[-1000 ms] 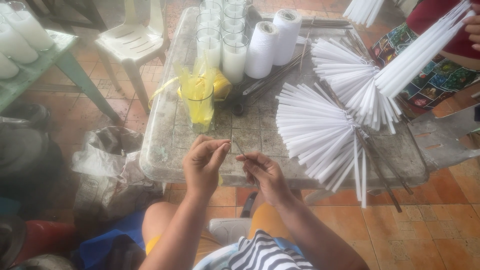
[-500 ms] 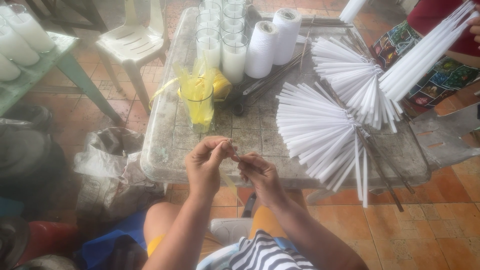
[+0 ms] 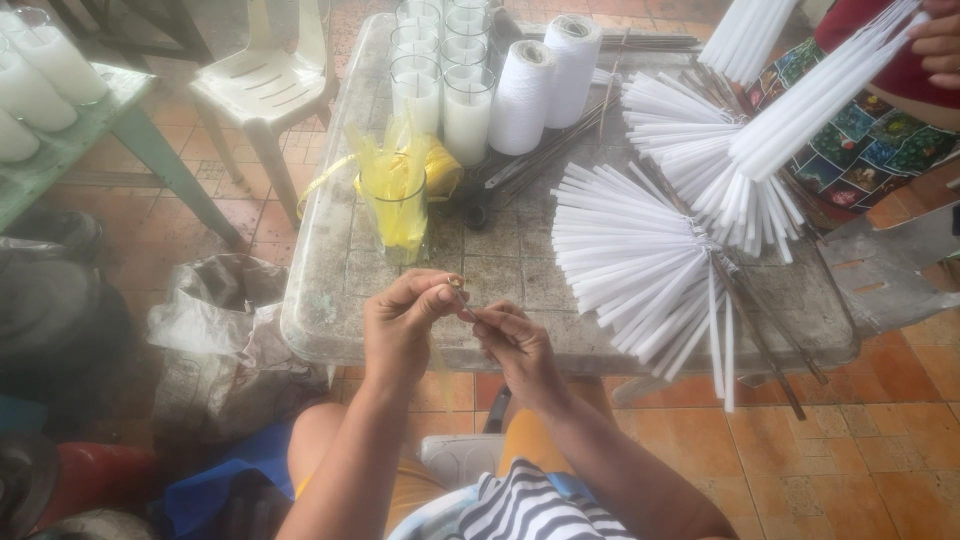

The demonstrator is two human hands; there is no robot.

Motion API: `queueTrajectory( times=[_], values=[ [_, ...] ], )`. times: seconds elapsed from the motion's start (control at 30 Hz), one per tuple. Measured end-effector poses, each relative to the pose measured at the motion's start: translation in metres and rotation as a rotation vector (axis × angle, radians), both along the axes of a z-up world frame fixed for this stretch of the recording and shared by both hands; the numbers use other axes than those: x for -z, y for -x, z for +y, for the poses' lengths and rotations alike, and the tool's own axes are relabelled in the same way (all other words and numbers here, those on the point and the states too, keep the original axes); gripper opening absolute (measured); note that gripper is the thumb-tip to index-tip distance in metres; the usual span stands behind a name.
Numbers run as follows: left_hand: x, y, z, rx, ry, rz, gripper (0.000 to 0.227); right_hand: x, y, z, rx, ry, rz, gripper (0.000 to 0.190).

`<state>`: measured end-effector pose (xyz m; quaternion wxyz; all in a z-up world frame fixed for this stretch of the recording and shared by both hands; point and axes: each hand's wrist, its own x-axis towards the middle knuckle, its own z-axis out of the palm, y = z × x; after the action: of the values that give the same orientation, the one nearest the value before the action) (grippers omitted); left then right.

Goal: Assembling yellow strips and white pleated paper fans onto a rod as part of candle or decoration preparation.

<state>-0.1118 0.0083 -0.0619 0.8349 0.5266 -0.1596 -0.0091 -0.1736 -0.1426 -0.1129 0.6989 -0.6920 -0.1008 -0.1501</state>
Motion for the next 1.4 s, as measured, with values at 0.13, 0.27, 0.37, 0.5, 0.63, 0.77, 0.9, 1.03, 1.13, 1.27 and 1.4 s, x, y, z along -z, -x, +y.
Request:
queueTrajectory(
  times=[0.13, 0.27, 0.37, 0.5, 0.63, 0.77, 0.9, 1.03, 1.13, 1.27, 1.4],
  values=[
    [-0.02, -0.003, 0.009, 0.01, -0.069, 0.053, 0.015, -0.017, -0.004, -0.004, 0.032, 0.123, -0.069, 0.026],
    [-0.035, -0.03, 0.023, 0.018, -0.853, -0.051, 0.012, -0.032, -0.014, -0.006, 0.254, 0.713, -0.062, 0.021],
    [-0.013, -0.05, 0.027, -0.185, -1.003, -0.16, 0.01, -0.033, -0.027, 0.001, 0.213, 1.042, 0.04, 0.019],
    [-0.01, -0.047, 0.023, -0.46, -0.843, -0.201, 0.031, 0.006, -0.075, 0.006, 0.136, 1.312, 0.311, 0.02],
    [0.043, -0.041, 0.018, -0.437, -0.977, -0.441, 0.016, -0.022, -0.08, 0.007, 0.139, 1.361, 0.502, 0.041],
    [0.094, -0.036, 0.013, -0.367, -1.335, -0.724, 0.02, -0.024, -0.061, -0.061, 0.431, 1.236, 0.214, 0.031],
    [0.121, -0.044, 0.019, -0.35, -1.467, -0.825, 0.033, 0.031, -0.049, -0.25, 0.938, 1.285, 0.159, 0.028],
    [0.111, -0.053, 0.014, -0.415, -1.455, -0.858, 0.035, -0.012, 0.015, -0.305, 0.928, 1.278, 0.716, 0.027],
    [0.093, -0.058, 0.008, -0.359, -1.514, -0.824, 0.042, 0.004, 0.037, -0.326, 0.891, 1.312, 0.837, 0.031],
    [0.073, -0.058, 0.008, -0.275, -1.616, -0.755, 0.034, 0.025, 0.049, -0.333, 0.885, 1.25, 0.871, 0.034],
    [0.069, -0.06, 0.021, -0.317, -1.647, -0.799, 0.015, -0.007, 0.055, -0.295, 0.94, 1.138, 0.849, 0.034]
  ],
)
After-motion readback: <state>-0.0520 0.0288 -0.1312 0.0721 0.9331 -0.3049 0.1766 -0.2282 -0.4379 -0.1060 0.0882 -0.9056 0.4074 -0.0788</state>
